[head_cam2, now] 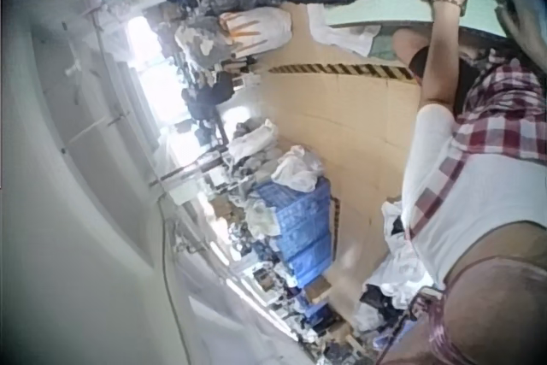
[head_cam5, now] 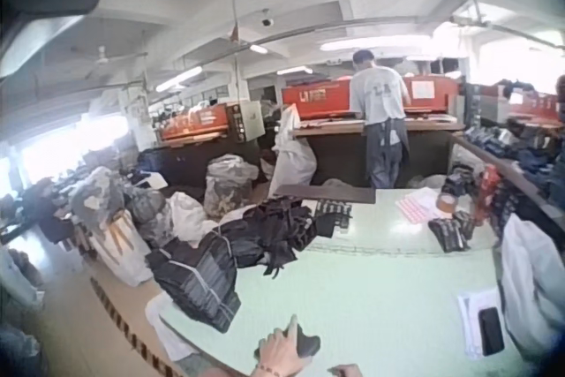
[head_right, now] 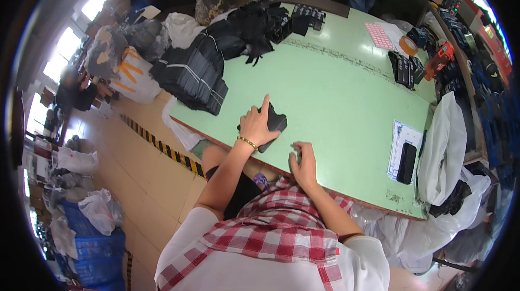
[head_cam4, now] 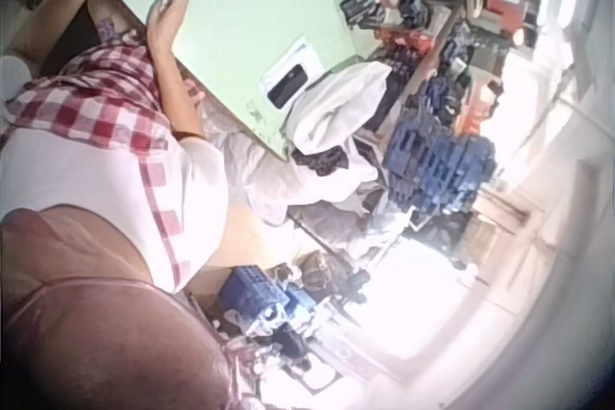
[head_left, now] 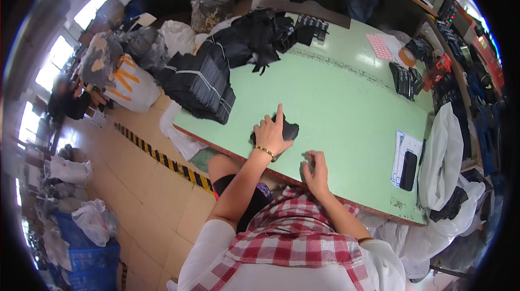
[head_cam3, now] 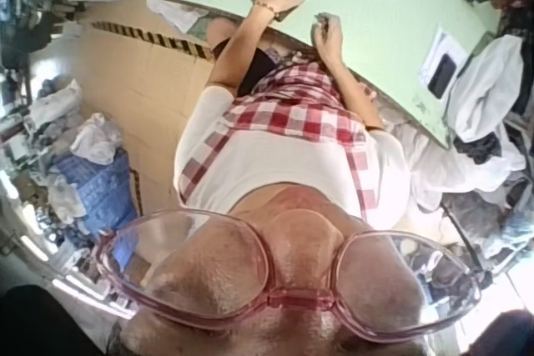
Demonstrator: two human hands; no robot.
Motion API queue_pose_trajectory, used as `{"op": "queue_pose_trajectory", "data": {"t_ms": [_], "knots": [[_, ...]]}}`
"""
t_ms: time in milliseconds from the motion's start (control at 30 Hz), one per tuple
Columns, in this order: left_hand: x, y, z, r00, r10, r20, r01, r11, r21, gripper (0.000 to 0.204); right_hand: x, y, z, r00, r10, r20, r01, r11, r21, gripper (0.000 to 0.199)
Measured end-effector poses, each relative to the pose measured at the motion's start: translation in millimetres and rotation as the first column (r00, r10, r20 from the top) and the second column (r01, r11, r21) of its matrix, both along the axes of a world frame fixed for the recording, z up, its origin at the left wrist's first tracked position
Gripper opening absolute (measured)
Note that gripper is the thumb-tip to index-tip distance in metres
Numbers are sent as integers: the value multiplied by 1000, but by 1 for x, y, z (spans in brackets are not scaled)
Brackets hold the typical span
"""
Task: Sorting and counting stacks of black fabric components on a factory table.
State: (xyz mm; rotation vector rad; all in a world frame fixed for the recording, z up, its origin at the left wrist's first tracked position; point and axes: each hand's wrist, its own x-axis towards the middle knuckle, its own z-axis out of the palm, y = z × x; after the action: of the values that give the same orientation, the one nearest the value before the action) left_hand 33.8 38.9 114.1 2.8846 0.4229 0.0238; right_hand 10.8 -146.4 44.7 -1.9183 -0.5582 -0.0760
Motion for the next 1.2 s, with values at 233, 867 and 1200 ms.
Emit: {"op": "queue_pose_trajectory", "data": {"t_ms": [233,867,1200], "knots": [[6,4,0,997,-25,-72,25,1000,-7,109,-11,-3,-15,997,31,77,-27,999,-43,25],[21,16,-30,966,159,205,-132,982,-138,50,-8,2,-18,952,-16,307,42,996,-78,20],[24,17,-33,946,155,283,-124,984,-126,52,-9,-2,-20,959,56,277,-13,988,-154,13]]}}
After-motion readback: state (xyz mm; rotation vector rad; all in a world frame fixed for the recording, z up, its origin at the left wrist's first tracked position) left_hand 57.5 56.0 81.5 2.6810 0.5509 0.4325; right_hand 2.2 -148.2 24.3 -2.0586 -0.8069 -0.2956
